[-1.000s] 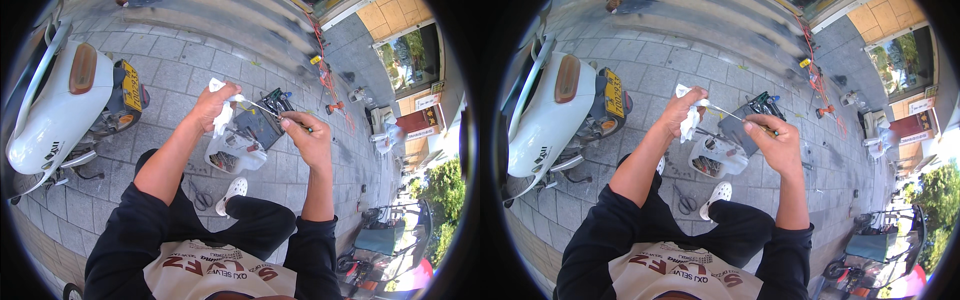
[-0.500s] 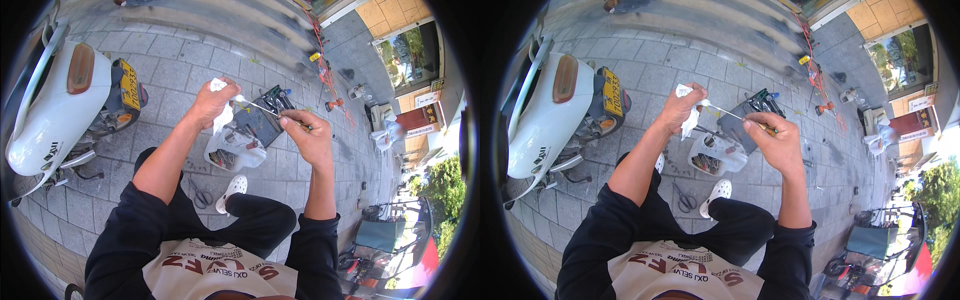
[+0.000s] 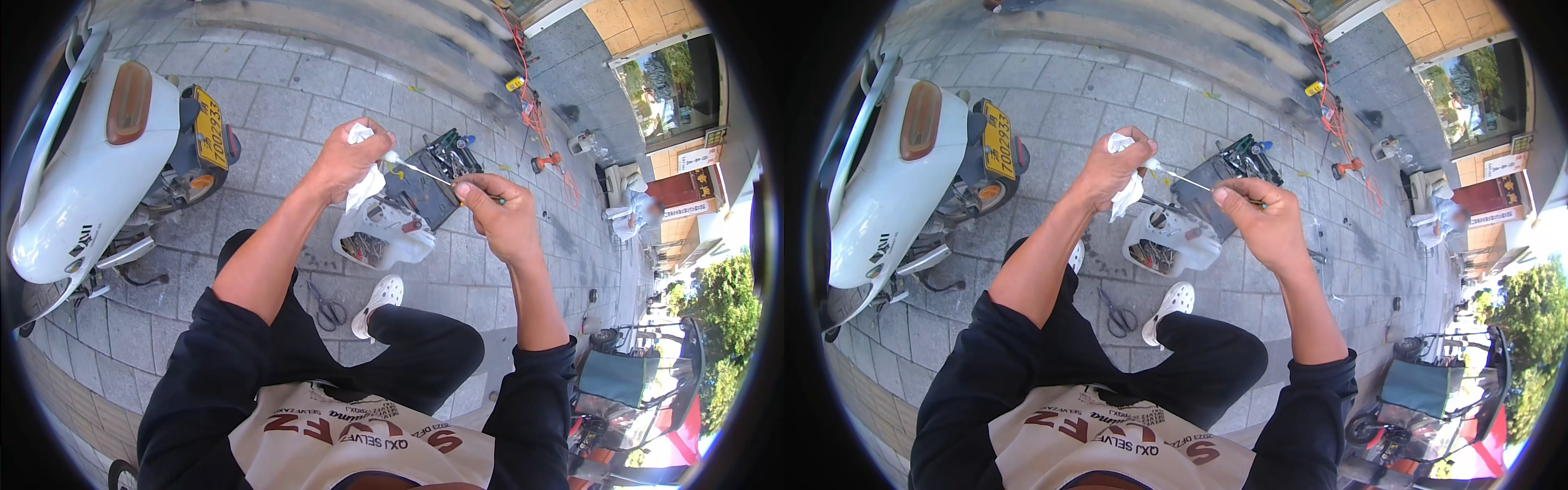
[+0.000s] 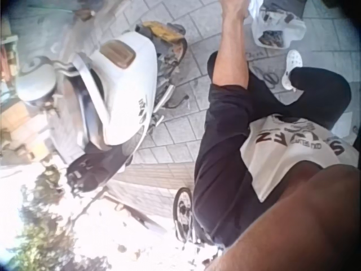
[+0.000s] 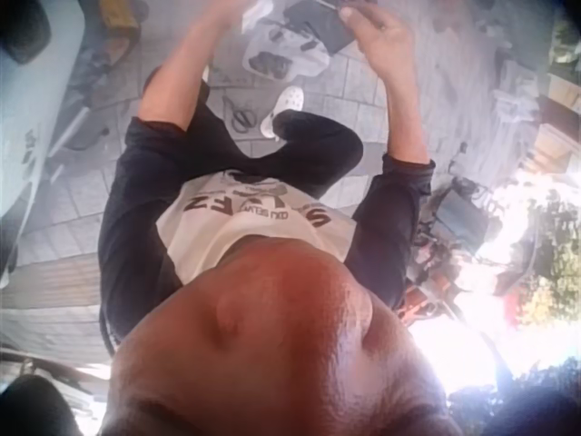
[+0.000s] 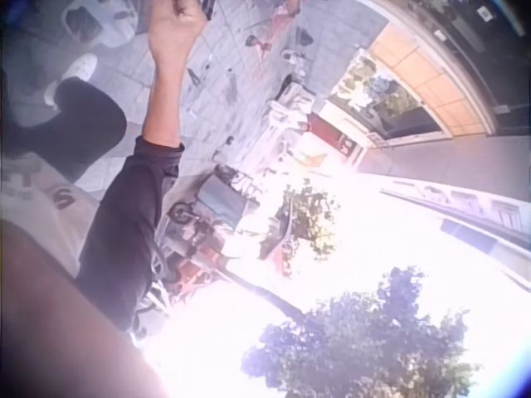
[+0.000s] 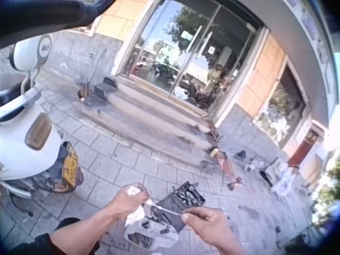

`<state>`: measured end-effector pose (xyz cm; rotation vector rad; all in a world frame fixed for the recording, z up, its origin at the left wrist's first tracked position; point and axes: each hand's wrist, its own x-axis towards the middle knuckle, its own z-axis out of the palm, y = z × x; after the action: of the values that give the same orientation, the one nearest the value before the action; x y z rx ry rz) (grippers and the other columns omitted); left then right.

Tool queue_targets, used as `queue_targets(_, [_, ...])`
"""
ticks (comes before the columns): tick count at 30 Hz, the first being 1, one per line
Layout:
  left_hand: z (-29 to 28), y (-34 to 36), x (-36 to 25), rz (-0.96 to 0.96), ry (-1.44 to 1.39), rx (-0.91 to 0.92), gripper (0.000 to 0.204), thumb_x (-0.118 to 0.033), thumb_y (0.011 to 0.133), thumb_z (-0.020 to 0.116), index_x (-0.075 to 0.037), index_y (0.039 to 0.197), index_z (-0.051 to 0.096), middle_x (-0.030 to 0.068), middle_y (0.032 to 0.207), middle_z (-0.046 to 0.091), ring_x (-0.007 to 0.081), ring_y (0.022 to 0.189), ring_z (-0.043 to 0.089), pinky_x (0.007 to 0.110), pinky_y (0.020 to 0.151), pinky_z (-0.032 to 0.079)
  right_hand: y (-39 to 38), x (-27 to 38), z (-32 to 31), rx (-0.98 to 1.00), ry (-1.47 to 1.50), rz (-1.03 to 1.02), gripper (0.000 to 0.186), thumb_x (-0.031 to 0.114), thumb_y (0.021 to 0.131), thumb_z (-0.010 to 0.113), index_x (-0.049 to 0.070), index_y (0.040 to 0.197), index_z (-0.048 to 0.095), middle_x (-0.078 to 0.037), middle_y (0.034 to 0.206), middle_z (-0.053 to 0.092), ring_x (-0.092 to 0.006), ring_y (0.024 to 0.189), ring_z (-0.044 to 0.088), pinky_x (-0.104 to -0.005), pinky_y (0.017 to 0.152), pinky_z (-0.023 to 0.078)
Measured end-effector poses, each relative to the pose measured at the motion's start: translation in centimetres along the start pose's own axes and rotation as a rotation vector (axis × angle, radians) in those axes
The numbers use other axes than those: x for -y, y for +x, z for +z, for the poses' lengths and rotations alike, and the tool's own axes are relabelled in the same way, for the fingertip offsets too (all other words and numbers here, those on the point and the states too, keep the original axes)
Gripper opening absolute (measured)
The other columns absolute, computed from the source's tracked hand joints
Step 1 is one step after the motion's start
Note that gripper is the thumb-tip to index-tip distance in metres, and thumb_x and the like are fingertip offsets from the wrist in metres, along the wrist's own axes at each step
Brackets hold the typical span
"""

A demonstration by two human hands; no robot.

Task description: The person applies a substance from a small tube to the rear reflector area of a white scooter, then uses a screwdriver to adjust or tighten components near the reflector. The person wipes the area with a cloth and continues to manipulate the reflector housing by hand.

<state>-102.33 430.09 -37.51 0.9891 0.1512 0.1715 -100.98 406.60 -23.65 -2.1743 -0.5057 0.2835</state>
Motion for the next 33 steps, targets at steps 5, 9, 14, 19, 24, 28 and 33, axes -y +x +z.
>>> queue_targets(5, [0.0,-0.1,0.1,-0.015,-0.029,-0.008,0.016,-0.017,0.094,0.078,-0.005,0.093,0.067,0.0003,0.074,0.061,0.0084,0.06,0.054,0.029,0.05,0.045,-0.3,-1.0,0.1,-0.006,-0.372,-0.623,0.02,0.016,0.098,0.076,-0.001,0.109,0.078,0.002,0.076,0.064,-0.0066,0.064,0.053,-0.0243,0.057,0.042])
queue_targets(9, [0.2,-0.6,-0.3,-0.035,-0.084,-0.03,0.015,-0.016,0.094,0.077,-0.005,0.093,0.067,0.0011,0.074,0.061,0.0088,0.06,0.055,0.029,0.051,0.045,-0.6,-0.9,0.7,-0.004,-0.126,-0.276,0.018,0.014,0.099,0.076,0.0,0.11,0.077,0.004,0.076,0.061,-0.0071,0.063,0.052,-0.0239,0.057,0.042])
queue_targets(14, [0.5,-0.7,-0.3,-0.009,-0.059,-0.004,0.014,-0.014,0.093,0.077,-0.005,0.092,0.066,0.0015,0.074,0.062,0.0094,0.061,0.057,0.029,0.051,0.047,-0.5,-2.7,-0.7,0.157,0.317,0.086,0.019,0.014,0.1,0.075,-0.001,0.11,0.074,0.003,0.08,0.066,-0.0088,0.069,0.06,-0.0299,0.056,0.048])
queue_targets(19, [0.3,-0.9,-0.5,-0.024,-0.051,-0.004,0.014,-0.014,0.093,0.077,-0.005,0.091,0.066,0.0015,0.074,0.062,0.0096,0.061,0.058,0.029,0.051,0.047,0.6,-1.2,-1.4,0.102,-0.837,-1.057,0.018,0.013,0.099,0.076,-0.001,0.109,0.073,0.005,0.077,0.064,-0.0089,0.068,0.059,-0.0314,0.053,0.046])
queue_targets(24, [0.3,-1.0,-0.7,-0.018,-0.048,-0.015,0.014,-0.014,0.094,0.077,-0.006,0.091,0.066,0.0012,0.074,0.062,0.0094,0.061,0.058,0.03,0.052,0.047,0.0,-1.0,-0.2,0.103,-0.202,-0.3,0.021,0.017,0.101,0.074,0.001,0.113,0.071,0.003,0.078,0.065,-0.0107,0.067,0.06,-0.0299,0.053,0.047])
queue_targets(28, [0.4,-1.1,-0.5,0.005,-0.047,-0.014,0.015,-0.016,0.093,0.077,-0.006,0.09,0.066,0.0008,0.075,0.062,0.0095,0.062,0.057,0.03,0.052,0.046,-0.5,-1.3,0.5,0.089,0.045,0.04,0.022,0.018,0.101,0.074,0.001,0.115,0.07,0.003,0.075,0.058,-0.0111,0.065,0.056,-0.0298,0.055,0.045])
queue_targets(33, [0.5,-0.9,-0.4,-0.045,-0.053,0.001,0.014,-0.016,0.092,0.078,-0.006,0.091,0.068,0.001,0.075,0.063,0.0096,0.062,0.058,0.03,0.054,0.047,0.3,-2.2,-0.6,0.098,-0.491,-0.699,0.028,0.015,0.095,0.076,0.001,0.118,0.069,0.002,0.071,0.049,-0.0144,0.061,0.051,-0.0321,0.055,0.043])
